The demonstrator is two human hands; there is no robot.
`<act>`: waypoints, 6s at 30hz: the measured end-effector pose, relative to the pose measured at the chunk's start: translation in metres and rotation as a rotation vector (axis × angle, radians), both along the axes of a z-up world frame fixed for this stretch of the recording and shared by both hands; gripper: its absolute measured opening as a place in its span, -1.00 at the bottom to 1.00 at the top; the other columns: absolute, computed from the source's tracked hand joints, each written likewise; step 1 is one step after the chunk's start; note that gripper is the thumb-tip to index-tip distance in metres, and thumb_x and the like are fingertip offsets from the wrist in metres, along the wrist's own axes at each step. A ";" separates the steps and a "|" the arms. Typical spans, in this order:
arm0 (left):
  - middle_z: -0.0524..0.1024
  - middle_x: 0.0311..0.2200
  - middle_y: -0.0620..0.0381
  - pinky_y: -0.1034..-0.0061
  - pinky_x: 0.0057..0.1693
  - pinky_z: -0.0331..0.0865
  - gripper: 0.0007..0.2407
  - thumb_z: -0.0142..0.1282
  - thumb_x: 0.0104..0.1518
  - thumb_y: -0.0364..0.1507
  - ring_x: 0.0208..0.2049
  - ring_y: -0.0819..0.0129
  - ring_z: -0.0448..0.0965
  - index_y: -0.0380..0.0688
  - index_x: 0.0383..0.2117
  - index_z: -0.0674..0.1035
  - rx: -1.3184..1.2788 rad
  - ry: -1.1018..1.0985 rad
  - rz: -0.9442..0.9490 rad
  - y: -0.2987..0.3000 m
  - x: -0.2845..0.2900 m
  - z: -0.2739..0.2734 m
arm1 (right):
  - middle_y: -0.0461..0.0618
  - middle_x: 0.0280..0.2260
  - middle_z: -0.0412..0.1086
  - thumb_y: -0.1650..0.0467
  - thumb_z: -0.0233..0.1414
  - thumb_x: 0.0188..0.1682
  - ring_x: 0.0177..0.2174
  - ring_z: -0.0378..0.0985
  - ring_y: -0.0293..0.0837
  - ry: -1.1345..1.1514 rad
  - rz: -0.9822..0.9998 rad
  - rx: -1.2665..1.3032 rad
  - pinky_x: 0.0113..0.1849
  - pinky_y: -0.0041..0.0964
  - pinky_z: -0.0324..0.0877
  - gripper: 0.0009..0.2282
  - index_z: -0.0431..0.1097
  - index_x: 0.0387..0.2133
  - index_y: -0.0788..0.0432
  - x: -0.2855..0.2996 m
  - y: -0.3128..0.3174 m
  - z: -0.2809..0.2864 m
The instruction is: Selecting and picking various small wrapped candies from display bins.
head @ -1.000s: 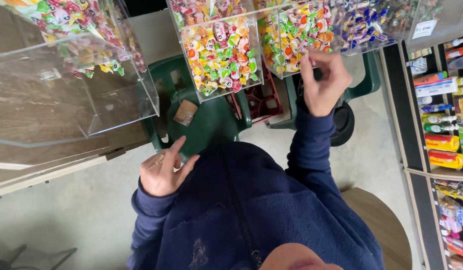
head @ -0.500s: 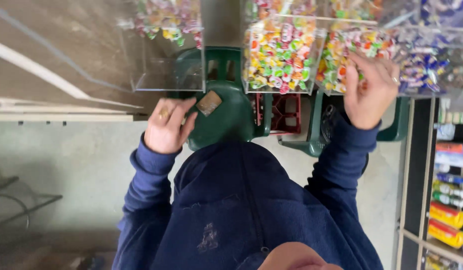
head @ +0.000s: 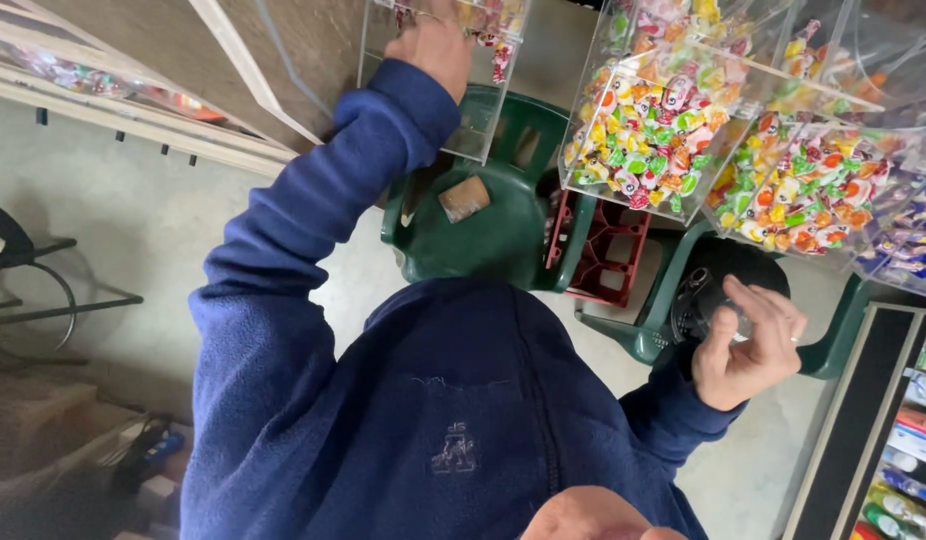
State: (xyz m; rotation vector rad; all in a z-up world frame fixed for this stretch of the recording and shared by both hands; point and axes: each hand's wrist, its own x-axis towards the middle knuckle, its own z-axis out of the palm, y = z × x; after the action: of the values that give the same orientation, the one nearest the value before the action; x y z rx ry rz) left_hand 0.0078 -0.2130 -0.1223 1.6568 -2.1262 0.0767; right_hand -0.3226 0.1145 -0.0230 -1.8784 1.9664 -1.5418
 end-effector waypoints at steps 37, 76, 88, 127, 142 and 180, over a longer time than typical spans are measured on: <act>0.51 -0.51 -0.06 0.17 -0.32 0.46 -0.87 0.18 0.18 -0.50 -0.45 -0.02 0.60 -0.23 -0.24 0.49 -0.049 0.106 -0.458 0.138 0.011 0.152 | 0.03 -0.19 0.57 0.47 0.23 0.01 -0.17 0.62 -0.05 -0.223 0.501 0.091 -0.08 -0.21 0.51 -0.88 0.54 -0.22 0.24 0.063 -0.046 -0.007; 0.47 -0.25 -0.13 0.22 -0.02 0.45 -0.83 0.15 0.22 -0.63 -0.18 -0.07 0.51 -0.31 -0.09 0.53 -0.034 0.234 -0.617 0.103 0.048 0.090 | 0.09 -0.10 0.57 0.45 0.07 0.21 -0.11 0.49 0.06 0.362 -0.018 -0.021 0.11 -0.18 0.29 -0.84 0.56 -0.04 0.26 -0.042 -0.048 0.013; 0.49 -0.04 -0.16 0.22 0.02 0.50 -0.85 0.06 0.16 -0.45 0.02 -0.06 0.47 -0.10 -0.21 0.63 -0.266 -0.352 -0.475 0.004 0.018 -0.004 | 0.12 -0.13 0.56 0.32 0.09 0.25 -0.16 0.54 0.02 0.104 0.013 -0.060 0.03 -0.24 0.27 -0.76 0.54 -0.15 0.30 0.009 -0.006 0.006; 0.54 -0.15 -0.01 0.40 -0.10 0.54 -0.70 0.16 0.05 -0.72 -0.18 0.19 0.65 -0.19 -0.09 0.66 0.175 0.234 -0.744 0.187 0.012 0.150 | 0.04 -0.21 0.56 0.36 0.26 0.00 -0.20 0.62 -0.03 -0.252 0.532 0.034 -0.10 -0.17 0.51 -0.80 0.54 -0.20 0.25 0.057 -0.029 -0.014; 0.59 -0.26 0.02 0.32 -0.13 0.48 -0.65 0.42 0.01 -0.54 -0.26 0.12 0.62 -0.34 -0.07 0.57 -0.010 0.487 -1.012 0.202 -0.025 0.128 | 0.08 -0.25 0.58 0.47 0.27 -0.04 -0.24 0.69 -0.09 -0.351 0.448 0.056 -0.16 -0.29 0.58 -0.90 0.58 -0.30 0.25 0.039 -0.034 -0.009; 0.46 0.05 -0.20 0.12 -0.06 0.53 -0.73 0.11 0.15 -0.52 0.00 -0.12 0.46 -0.20 0.00 0.54 -0.167 -0.229 -0.370 -0.008 0.028 -0.016 | 0.12 -0.13 0.56 0.40 0.19 0.18 -0.16 0.56 0.04 0.174 0.166 -0.009 0.03 -0.18 0.40 -0.85 0.54 -0.14 0.29 0.012 0.002 0.023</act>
State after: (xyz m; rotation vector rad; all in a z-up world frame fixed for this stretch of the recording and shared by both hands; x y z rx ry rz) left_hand 0.0359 -0.2209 -0.1378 1.1877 -2.4860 0.3328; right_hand -0.3103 0.1162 0.0004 -2.1842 1.8107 -1.3891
